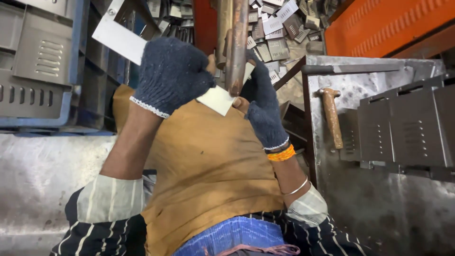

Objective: The worker is assembling and spot-welding metal casings for electronic components using a stationary welding machine.

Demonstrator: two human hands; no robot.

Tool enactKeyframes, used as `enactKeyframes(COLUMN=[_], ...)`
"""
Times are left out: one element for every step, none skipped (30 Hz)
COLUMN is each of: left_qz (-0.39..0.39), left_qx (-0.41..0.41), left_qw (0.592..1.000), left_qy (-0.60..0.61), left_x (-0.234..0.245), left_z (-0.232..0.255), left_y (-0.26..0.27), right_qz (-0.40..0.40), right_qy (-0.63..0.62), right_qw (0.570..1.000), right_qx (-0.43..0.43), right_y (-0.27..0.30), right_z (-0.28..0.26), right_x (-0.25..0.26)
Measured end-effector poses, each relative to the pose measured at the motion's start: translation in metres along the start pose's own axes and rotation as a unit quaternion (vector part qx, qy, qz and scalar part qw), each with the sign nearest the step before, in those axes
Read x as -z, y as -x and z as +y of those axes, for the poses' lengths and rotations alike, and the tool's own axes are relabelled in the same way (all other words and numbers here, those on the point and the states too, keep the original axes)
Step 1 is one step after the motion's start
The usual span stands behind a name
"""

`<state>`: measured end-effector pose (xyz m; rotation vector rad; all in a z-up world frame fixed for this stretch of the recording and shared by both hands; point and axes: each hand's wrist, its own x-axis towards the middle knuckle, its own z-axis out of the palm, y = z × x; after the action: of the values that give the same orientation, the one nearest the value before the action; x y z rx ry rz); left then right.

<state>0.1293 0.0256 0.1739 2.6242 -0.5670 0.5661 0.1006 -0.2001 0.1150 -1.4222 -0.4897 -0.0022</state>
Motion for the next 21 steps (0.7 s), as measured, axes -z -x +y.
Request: enactKeyframes(left_qz=[-0.023,-0.023,0.001,0.025,0.026,0.021,0.017,0.018,0.025,0.032,0.031,0.020,0.012,0.013,0.011,0.010,0.012,0.023,0.032,0.033,0.019], left_qx=[0.030,0.034,-0.004,-0.042,-0.038,-0.045,-0.053,-0.050,-0.061,-0.073,-0.072,-0.069,-0.066,-0.065,-0.063,-0.062,-0.060,-0.069,-0.078,-0.078,-0.062], left_qw=[0.999,0.999,1.000,0.999,0.999,0.999,0.998,0.999,0.998,0.997,0.997,0.997,0.998,0.998,0.998,0.998,0.998,0.997,0.996,0.996,0.998], left_qy=[0.021,0.020,0.012,0.004,0.004,0.006,0.005,0.003,-0.005,-0.013,-0.012,0.001,0.012,0.010,0.005,0.000,-0.004,-0.007,-0.008,-0.011,0.009], left_x=[-0.002,-0.001,0.000,0.001,0.000,-0.001,0.000,0.000,-0.001,-0.001,-0.003,-0.004,-0.004,-0.003,-0.002,0.000,-0.001,-0.001,-0.002,-0.003,-0.005], left_z=[-0.001,-0.002,-0.002,-0.003,-0.003,-0.003,-0.003,-0.004,-0.004,-0.005,-0.005,-0.005,-0.007,-0.006,-0.004,-0.002,-0.003,-0.003,-0.003,-0.003,-0.003], left_y=[0.000,-0.001,-0.002,-0.003,-0.005,-0.007,-0.010,-0.011,-0.013,-0.014,-0.014,-0.014,-0.014,-0.016,-0.017,-0.018,-0.018,-0.018,-0.018,-0.018,-0.018], right_qz=[0.008,0.005,0.017,0.030,0.026,0.032,0.039,0.035,0.035,0.035,0.035,0.036,0.035,0.032,0.046,0.059,0.056,0.057,0.061,0.059,0.046], right_qy=[0.020,0.019,0.010,0.002,0.002,0.006,0.010,0.009,0.001,-0.006,-0.006,-0.023,-0.041,-0.042,-0.030,-0.017,-0.019,-0.010,-0.001,-0.003,-0.051], right_qw=[1.000,1.000,0.999,0.997,0.997,0.997,0.997,0.998,0.998,0.999,0.999,0.999,0.998,0.998,0.997,0.996,0.996,0.996,0.996,0.997,0.997], right_qx=[-0.004,-0.006,-0.037,-0.068,-0.069,-0.066,-0.061,-0.061,-0.046,-0.031,-0.032,-0.033,-0.032,-0.031,-0.048,-0.065,-0.062,-0.061,-0.060,-0.057,-0.048], right_y=[0.000,0.000,-0.001,-0.002,0.000,0.003,0.004,0.003,0.003,0.003,0.002,0.001,-0.003,-0.003,-0.002,-0.001,0.001,0.002,0.005,0.004,0.005], right_z=[0.001,-0.002,-0.006,-0.009,-0.008,-0.007,-0.006,-0.006,-0.005,-0.004,-0.012,-0.019,-0.026,-0.022,-0.019,-0.017,-0.009,-0.002,0.005,0.001,-0.005], right_x=[0.001,-0.002,-0.003,-0.005,-0.005,-0.005,-0.005,-0.005,-0.006,-0.006,-0.009,-0.013,-0.017,-0.015,-0.013,-0.011,-0.007,-0.004,0.000,-0.003,-0.004])
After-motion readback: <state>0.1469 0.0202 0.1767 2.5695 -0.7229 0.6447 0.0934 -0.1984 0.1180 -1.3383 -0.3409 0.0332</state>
